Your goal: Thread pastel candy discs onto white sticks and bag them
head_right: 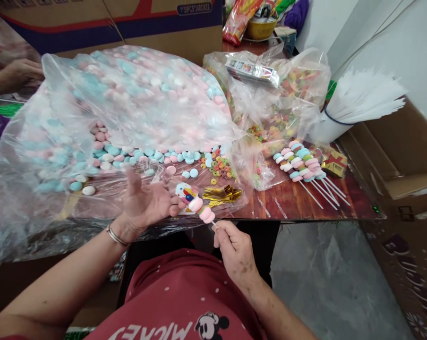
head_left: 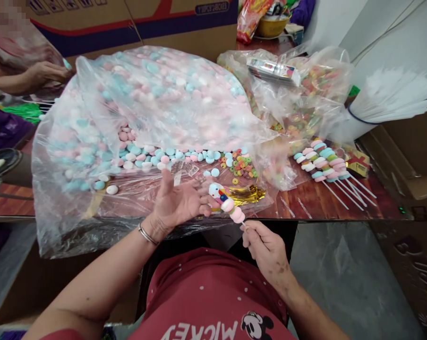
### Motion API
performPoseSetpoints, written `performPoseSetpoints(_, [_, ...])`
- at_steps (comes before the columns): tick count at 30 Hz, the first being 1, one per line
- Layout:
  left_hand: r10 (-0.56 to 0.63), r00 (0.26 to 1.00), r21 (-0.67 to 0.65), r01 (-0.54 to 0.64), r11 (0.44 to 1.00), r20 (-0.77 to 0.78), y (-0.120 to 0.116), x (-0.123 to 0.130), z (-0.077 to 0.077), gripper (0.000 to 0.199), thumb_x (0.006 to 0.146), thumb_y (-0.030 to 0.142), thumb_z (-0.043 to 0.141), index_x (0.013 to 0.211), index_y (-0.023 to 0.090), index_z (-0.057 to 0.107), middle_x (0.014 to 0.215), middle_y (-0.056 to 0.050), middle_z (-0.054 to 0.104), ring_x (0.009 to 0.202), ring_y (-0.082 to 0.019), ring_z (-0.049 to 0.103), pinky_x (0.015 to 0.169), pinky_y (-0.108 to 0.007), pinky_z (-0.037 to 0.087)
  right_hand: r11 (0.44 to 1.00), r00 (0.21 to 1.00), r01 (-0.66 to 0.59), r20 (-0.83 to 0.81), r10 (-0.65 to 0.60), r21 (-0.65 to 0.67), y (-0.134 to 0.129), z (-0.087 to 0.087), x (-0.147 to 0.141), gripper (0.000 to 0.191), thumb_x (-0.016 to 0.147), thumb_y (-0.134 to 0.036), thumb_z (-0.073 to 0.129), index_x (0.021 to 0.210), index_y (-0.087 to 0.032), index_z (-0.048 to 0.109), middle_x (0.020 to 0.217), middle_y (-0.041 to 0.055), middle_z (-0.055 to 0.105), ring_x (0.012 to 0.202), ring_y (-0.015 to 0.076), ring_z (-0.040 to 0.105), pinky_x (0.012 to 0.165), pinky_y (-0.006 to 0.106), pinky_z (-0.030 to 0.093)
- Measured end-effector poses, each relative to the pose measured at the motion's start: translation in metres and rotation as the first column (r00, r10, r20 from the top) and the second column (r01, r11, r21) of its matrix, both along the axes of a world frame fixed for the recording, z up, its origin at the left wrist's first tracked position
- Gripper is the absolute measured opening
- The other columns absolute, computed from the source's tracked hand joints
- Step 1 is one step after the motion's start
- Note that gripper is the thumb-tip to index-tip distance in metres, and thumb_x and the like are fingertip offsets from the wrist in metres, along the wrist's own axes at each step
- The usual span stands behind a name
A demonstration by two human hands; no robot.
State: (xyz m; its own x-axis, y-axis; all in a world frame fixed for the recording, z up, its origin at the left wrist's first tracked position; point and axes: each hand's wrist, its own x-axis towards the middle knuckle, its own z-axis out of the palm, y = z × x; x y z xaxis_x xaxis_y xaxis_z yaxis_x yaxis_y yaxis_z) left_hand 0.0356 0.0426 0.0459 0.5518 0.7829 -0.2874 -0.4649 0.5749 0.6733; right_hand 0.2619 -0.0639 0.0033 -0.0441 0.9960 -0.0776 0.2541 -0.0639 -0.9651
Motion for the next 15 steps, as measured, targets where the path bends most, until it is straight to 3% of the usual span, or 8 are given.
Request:
performPoseSetpoints(4, [0.193, 0.98, 0.081, -0.189, 0.979, -0.039, -0.017, 0.022, 0.0, 0.081, 0.05, 0.082, 0.071, 0.098, 0.017, 0.067, 0.093, -0.015, 0.072, 0.09, -0.03, 0.068, 0.06, -0.031, 0.051, 0.978, 0.978, -0.004, 0.207, -0.04, 0.209, 0.001, 0.003, 0.001, 0.025, 0.098, -0.026, 0.042, 0.086, -0.019, 0.063, 0.06, -0.0028, 0.057, 0.05, 0.0094, 0.05, 0.053, 0.022, 0.041])
performPoseSetpoints(7, [0.358, 0.927, 0.152, -0.34, 0.928, -0.109, -0.023, 0.035, 0.005, 0.061, 0.056, 0.062, 0.083, 0.093, 0.016, 0.068, 0.084, -0.009, 0.072, 0.08, -0.025, 0.068, 0.061, -0.03, 0.051, 0.886, 0.899, -0.106, 0.424, -0.108, 0.452, 0.002, 0.006, 0.0, 0.023, 0.097, -0.017, 0.043, 0.092, -0.017, 0.065, 0.065, 0.0, 0.065, 0.056, 0.0113, 0.056, 0.059, 0.024, 0.043])
performPoseSetpoints(9, [0.43, 0.892, 0.146, -0.412, 0.9, -0.136, -0.023, 0.041, 0.007, 0.05, 0.061, 0.055, 0.083, 0.087, 0.015, 0.067, 0.075, -0.005, 0.071, 0.066, -0.019, 0.066, 0.058, -0.029, 0.051, 0.826, 0.854, -0.163, 0.496, -0.156, 0.54, 0.002, 0.006, -0.003, 0.023, 0.097, -0.015, 0.043, 0.095, -0.016, 0.066, 0.067, 0.0013, 0.067, 0.056, 0.012, 0.056, 0.06, 0.025, 0.043])
performPoseSetpoints(10, [0.456, 0.879, 0.125, -0.441, 0.889, -0.142, -0.023, 0.044, 0.008, 0.047, 0.062, 0.053, 0.083, 0.083, 0.015, 0.066, 0.072, -0.004, 0.07, 0.061, -0.018, 0.064, 0.056, -0.029, 0.051, 0.817, 0.844, -0.173, 0.51, -0.164, 0.551, 0.002, 0.005, -0.005, 0.023, 0.097, -0.015, 0.043, 0.095, -0.016, 0.066, 0.066, 0.0014, 0.067, 0.055, 0.0121, 0.056, 0.06, 0.025, 0.043])
performPoseSetpoints(12, [0.502, 0.854, 0.064, -0.498, 0.865, -0.14, -0.02, 0.048, 0.009, 0.041, 0.062, 0.047, 0.084, 0.078, 0.015, 0.064, 0.068, -0.003, 0.069, 0.06, -0.016, 0.064, 0.053, -0.027, 0.05, 0.851, 0.863, -0.156, 0.489, -0.13, 0.502, 0.0, 0.003, -0.011, 0.024, 0.098, -0.017, 0.041, 0.092, -0.017, 0.064, 0.065, 0.0012, 0.067, 0.053, 0.0116, 0.055, 0.057, 0.024, 0.042])
performPoseSetpoints(15, [0.54, 0.836, -0.032, -0.545, 0.838, -0.092, -0.016, 0.055, 0.007, 0.036, 0.062, 0.04, 0.086, 0.075, 0.016, 0.062, 0.063, 0.001, 0.064, 0.061, -0.015, 0.063, 0.053, -0.024, 0.048, 0.969, 0.95, -0.126, 0.306, 0.056, 0.213, -0.003, 0.005, -0.022, 0.027, 0.099, -0.025, 0.037, 0.084, -0.02, 0.059, 0.059, -0.0017, 0.063, 0.05, 0.01, 0.057, 0.055, 0.021, 0.044])
